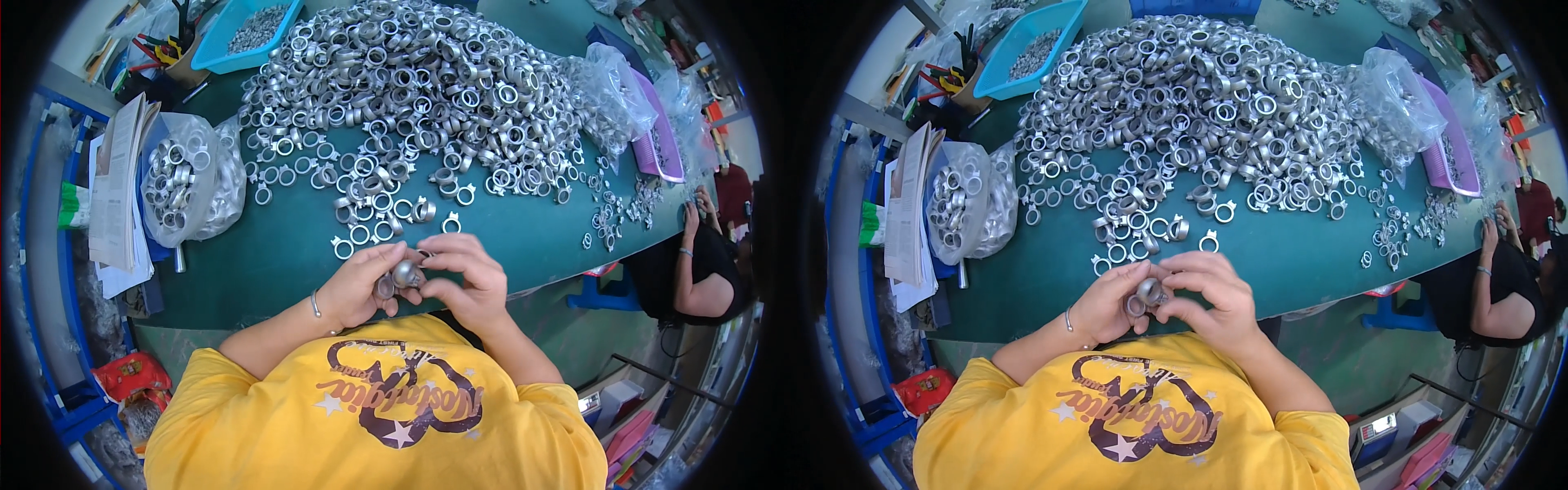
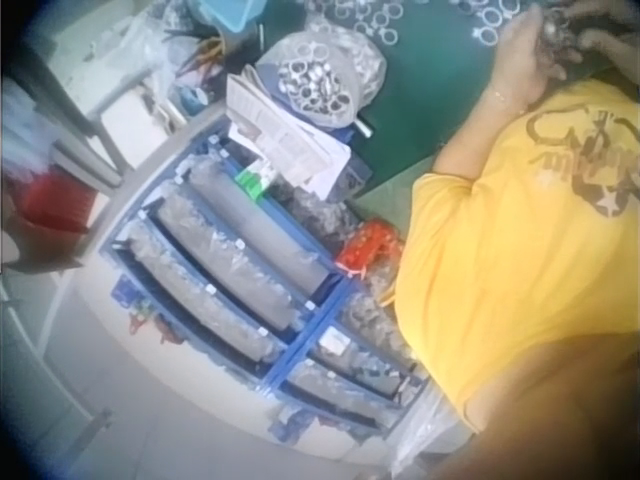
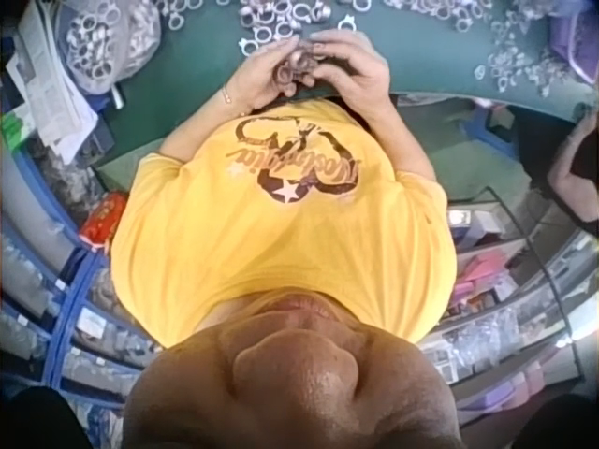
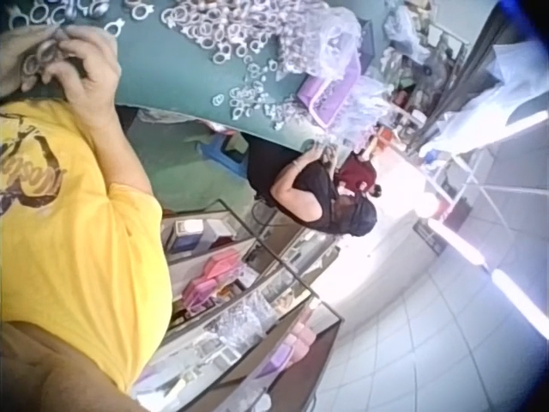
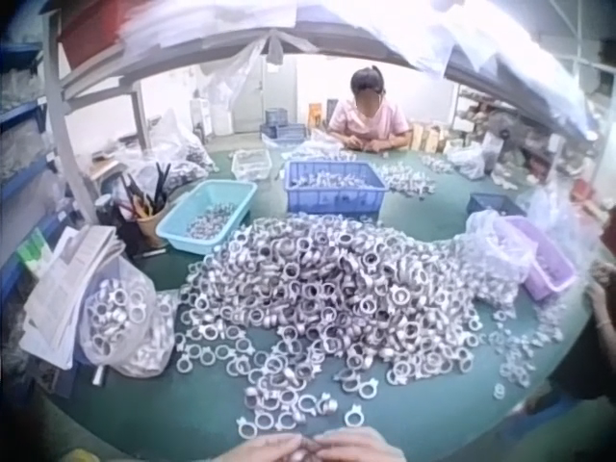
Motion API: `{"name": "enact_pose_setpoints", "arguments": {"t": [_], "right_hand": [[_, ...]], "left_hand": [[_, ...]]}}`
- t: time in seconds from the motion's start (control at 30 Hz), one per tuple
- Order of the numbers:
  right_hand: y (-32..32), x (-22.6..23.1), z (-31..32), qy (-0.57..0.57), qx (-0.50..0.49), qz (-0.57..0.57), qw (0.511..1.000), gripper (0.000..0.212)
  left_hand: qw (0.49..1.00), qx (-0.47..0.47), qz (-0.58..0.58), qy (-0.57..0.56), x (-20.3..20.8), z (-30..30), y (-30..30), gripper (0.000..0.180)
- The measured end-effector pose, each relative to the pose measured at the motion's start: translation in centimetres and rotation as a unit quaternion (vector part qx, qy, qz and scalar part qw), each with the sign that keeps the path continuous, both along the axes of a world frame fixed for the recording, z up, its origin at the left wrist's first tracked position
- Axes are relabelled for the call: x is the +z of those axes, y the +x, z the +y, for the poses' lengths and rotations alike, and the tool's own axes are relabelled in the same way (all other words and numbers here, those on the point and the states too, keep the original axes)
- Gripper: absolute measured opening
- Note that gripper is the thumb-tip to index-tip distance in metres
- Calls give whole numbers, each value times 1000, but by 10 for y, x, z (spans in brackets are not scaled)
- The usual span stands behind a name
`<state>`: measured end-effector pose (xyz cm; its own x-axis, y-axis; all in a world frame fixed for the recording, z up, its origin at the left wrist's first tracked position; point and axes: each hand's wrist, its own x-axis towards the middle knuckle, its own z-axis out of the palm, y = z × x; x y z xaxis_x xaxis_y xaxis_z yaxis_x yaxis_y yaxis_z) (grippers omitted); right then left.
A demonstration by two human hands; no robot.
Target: The person assembles metal components by hand, inserting small metal pins into ring-shaped parts and placing the finished assemblies onto the work table.
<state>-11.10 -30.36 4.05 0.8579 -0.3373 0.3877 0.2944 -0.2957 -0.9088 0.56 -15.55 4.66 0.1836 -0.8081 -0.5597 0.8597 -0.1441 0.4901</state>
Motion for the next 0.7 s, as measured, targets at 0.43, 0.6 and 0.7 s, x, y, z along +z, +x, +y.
{"name": "enact_pose_setpoints", "arguments": {"t": [0.43,0.6,0.7], "right_hand": [[8,-19,-31,-224,-244,262,906,10],[5,-8,-17,192,-107,228,949,10],[2,-5,-1,74,-108,159,979,8]], "left_hand": [[998,-35,-60,5,-6,1,0,12],[982,-38,-181,48,-1,-7,-1,16],[952,-35,-302,36,4,-11,-4,16]]}}
